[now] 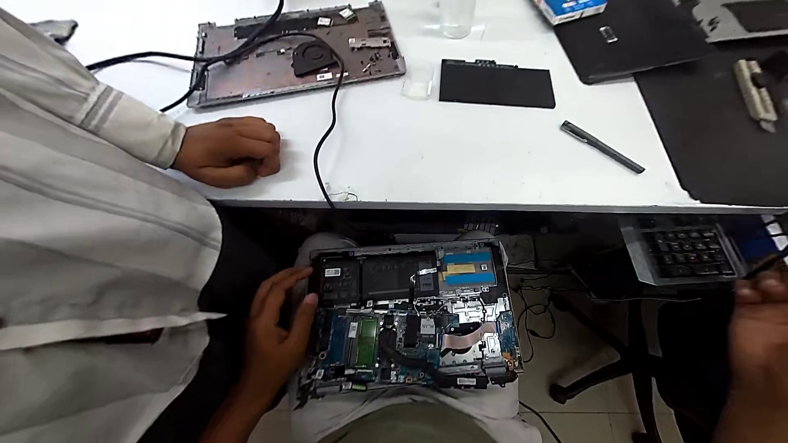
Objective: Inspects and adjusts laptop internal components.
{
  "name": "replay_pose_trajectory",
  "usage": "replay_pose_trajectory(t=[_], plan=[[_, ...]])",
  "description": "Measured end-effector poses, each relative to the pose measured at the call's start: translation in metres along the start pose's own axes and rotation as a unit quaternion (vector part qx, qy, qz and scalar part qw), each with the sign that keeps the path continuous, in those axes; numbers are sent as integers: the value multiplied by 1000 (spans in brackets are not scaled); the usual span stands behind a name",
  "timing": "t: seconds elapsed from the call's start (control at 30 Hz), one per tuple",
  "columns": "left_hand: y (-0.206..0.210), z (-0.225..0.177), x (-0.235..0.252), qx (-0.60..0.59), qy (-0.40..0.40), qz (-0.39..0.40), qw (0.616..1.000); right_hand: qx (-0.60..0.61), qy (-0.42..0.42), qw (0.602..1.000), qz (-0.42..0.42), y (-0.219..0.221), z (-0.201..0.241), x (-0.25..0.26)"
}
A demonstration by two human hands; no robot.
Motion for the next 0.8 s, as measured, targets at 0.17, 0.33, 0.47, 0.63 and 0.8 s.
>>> replay_pose_trajectory(t=[0.17,0.33,0.47,0.63,0.8], plan=[[9,-30,-28,52,30,131,990,-232,-9,963,139,128,-47,-107],[18,-33,-46,126,27,195,972,-526,-169,759,344,247,-114,-208],[13,-29,-55,152,-27,205,966,-660,-222,631,340,270,-151,-241],[2,-25,-72,97,-111,151,977,-685,-220,609,335,276,-158,-245],[-6,-11,-86,-27,-189,103,976,-671,-208,613,362,280,-154,-237]])
Point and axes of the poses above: each hand's wrist, its own x-axis towards the middle knuckle, its own y-axis out of the palm, z = x × y, the point moved 10 cm from there along x, towards the middle knuckle, and after that the axes turned 15 degrees about y, right-handed, at the moved point
